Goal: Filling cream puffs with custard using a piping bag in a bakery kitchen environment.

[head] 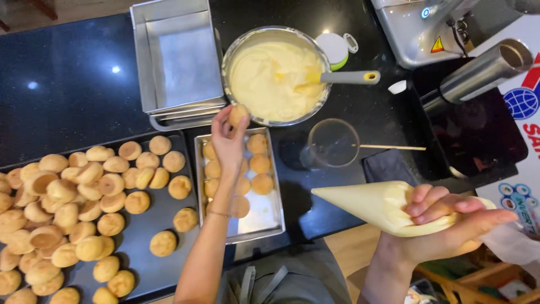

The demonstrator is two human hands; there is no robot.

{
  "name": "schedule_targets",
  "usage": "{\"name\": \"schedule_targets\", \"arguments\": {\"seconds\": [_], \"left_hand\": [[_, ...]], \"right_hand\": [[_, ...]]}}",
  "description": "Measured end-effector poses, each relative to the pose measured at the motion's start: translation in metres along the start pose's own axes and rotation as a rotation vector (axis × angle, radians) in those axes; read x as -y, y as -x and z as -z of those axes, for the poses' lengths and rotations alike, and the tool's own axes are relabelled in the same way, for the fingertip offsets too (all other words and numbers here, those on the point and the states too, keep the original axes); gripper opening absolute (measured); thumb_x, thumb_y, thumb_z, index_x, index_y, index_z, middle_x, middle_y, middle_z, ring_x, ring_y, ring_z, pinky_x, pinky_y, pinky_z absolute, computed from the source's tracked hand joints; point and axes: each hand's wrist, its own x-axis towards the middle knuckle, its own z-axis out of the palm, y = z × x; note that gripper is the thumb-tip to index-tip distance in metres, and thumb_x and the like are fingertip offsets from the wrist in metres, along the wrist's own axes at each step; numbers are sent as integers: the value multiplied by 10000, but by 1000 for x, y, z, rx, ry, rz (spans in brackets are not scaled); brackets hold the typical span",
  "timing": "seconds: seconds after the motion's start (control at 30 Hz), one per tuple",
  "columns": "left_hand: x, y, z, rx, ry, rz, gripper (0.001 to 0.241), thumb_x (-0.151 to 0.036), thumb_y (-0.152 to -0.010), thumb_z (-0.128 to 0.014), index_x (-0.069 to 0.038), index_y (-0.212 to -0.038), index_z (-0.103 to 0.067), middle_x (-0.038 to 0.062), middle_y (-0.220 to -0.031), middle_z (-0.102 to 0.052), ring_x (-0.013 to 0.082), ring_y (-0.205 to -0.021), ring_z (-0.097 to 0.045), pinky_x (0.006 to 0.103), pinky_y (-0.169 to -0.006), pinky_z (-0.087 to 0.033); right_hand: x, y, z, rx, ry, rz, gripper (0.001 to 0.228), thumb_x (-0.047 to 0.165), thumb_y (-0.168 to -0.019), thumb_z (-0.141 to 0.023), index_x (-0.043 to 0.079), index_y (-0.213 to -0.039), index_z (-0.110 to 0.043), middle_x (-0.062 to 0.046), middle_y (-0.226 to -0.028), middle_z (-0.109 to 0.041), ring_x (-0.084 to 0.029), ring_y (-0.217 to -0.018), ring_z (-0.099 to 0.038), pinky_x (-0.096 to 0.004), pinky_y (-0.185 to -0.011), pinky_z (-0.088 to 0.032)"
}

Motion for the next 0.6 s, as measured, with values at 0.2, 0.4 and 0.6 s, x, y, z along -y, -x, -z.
{"name": "schedule_targets", "arguments": {"seconds": [0.2,0.4,0.6], "left_hand": [[-11,12,-29,-128,-384,-257,471,-16,-912,-790,-34,-1333,-579,82,-1379,-592,233,-1288,-600,346,-1060,-540],[-3,19,-10,-163,-864,-445,436,-56,-862,-851,-32,-1256,-668,124,-1332,-657,301,-1239,-646,378,-1031,-548],[-12,18,9,5,-944,-369,430,-79,-807,-870,-22,-1200,-707,149,-1245,-705,310,-1133,-697,373,-975,-566]], "right_hand": [[-21,-44,12,51,-51,-95,540,527,-1163,-339,113,-852,-492,-35,-502,-377,-149,-416,-375,-241,-506,-367],[-38,-66,5,129,-11,-151,535,542,-1159,-378,116,-859,-497,-31,-499,-388,-148,-422,-376,-245,-510,-364],[-46,-71,-11,136,-38,-181,508,511,-1151,-393,110,-857,-500,-41,-526,-402,-148,-435,-373,-246,-520,-365]]}}
